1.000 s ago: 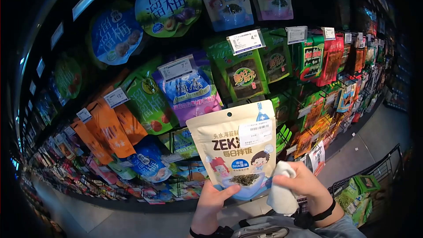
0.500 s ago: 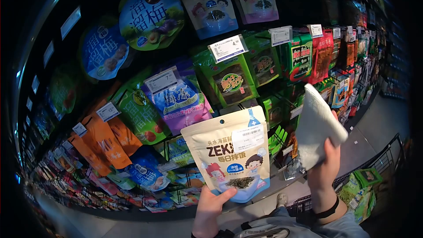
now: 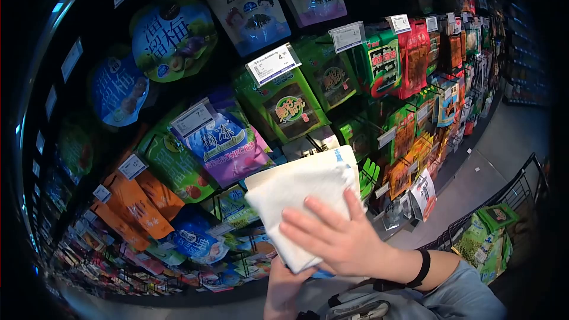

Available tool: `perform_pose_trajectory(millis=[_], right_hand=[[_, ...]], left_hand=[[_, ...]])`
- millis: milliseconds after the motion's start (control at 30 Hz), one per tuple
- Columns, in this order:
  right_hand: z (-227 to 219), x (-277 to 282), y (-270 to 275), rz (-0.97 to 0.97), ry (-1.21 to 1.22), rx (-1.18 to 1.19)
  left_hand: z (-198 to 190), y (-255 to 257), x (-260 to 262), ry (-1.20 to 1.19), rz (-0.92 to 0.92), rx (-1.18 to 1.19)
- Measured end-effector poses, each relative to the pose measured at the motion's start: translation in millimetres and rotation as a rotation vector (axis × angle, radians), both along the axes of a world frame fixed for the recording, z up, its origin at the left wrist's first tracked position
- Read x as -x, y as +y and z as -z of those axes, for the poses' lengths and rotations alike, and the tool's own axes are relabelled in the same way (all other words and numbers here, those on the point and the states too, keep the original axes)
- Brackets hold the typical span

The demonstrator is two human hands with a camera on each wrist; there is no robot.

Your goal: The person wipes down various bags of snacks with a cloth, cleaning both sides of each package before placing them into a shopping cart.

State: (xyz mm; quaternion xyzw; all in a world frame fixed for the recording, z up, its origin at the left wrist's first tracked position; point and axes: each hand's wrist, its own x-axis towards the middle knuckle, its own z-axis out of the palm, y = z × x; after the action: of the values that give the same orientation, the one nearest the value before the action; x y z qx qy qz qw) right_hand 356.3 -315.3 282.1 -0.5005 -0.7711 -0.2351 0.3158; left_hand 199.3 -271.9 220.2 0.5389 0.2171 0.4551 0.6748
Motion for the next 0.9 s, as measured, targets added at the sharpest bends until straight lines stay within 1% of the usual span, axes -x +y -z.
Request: perform_pose_trajectory(millis=[33, 67, 133, 167, 200, 267, 333, 367, 400, 433, 467, 500, 533, 600, 633, 667, 700, 733, 800, 833, 900], right_hand=[[-7.9, -7.0, -0.7, 0.050, 0.067, 0.021], [-13.0, -13.8, -0.7, 0.098, 0.134, 0.045], [-15.4, -27.5, 0.5, 0.168, 0.159, 0.071], [-13.1, -33.2, 2.2, 0.159, 0.231, 0.073], [-9.7, -39.4, 3.1, 0.197, 0.255, 0.121], [3.7, -52.7, 4.9, 0.103, 0.543, 0.095], [21.5, -52.8, 6.8, -0.096, 1.020, 0.012], [24.2, -51.0, 1.9, -0.078, 1.057, -0.011], [26.9, -50.9, -4.0, -0.086, 1.056, 0.002], [30.1, -52.1, -10.4, -0.110, 0.737, -0.005], [31.8, -51.8, -16.0, -0.133, 0.418, -0.014], [30.7, -45.8, -19.6, -0.140, 0.232, 0.112], [27.8, -38.2, -20.2, -0.091, 0.077, 0.203], [36.7, -39.3, -15.5, 0.033, 0.184, 0.236], [41.5, -43.1, -13.0, 0.031, 0.184, 0.245], [46.9, -49.9, -10.3, 0.010, 0.457, 0.239], [54.8, -55.9, -7.3, -0.009, 0.730, 0.231], [66.9, -56.6, -4.2, -0.167, 1.104, 0.307], [68.3, -57.8, -7.9, -0.317, 1.586, 0.556], [68.2, -56.8, -9.0, -0.314, 1.586, 0.561], [66.6, -53.8, -9.1, -0.549, 2.029, 0.796]], left_hand=[[4.6, 3.1, 5.6, 0.031, 0.072, 0.052], [4.7, 1.6, 6.9, 0.032, 0.066, 0.060], [-0.3, 0.5, 6.1, 0.006, 0.077, 0.081], [-2.8, 0.0, 5.9, 0.029, 0.068, 0.077], [-2.9, -0.1, 5.5, 0.030, 0.052, 0.086], [-1.8, 1.2, 3.3, -0.033, 0.012, 0.129], [-5.0, 0.6, 2.9, -0.020, -0.031, 0.128], [-5.4, 1.1, 2.6, -0.005, -0.060, 0.133], [-5.7, 1.3, 1.9, 0.011, -0.088, 0.138], [-6.4, 0.4, 0.3, 0.022, -0.110, 0.090], [-6.2, 0.0, -1.1, 0.019, -0.121, 0.098], [-5.8, -0.4, -2.5, 0.018, -0.143, 0.150], [-5.1, -1.1, -3.5, 0.019, -0.163, 0.203], [0.3, 1.5, -5.1, 0.024, -0.184, 0.207], [1.9, 2.6, -6.1, 0.024, -0.202, 0.200], [-0.4, 2.3, -7.5, 0.022, -0.206, 0.206], [-4.3, 1.0, -8.8, -0.048, -0.194, 0.237], [-6.0, 0.0, -9.4, -0.117, -0.182, 0.269], [-2.6, 0.3, -9.0, -0.097, -0.189, 0.290], [-1.4, 0.2, -9.4, -0.079, -0.192, 0.300], [-2.8, -1.8, -12.1, -0.096, -0.186, 0.338]])
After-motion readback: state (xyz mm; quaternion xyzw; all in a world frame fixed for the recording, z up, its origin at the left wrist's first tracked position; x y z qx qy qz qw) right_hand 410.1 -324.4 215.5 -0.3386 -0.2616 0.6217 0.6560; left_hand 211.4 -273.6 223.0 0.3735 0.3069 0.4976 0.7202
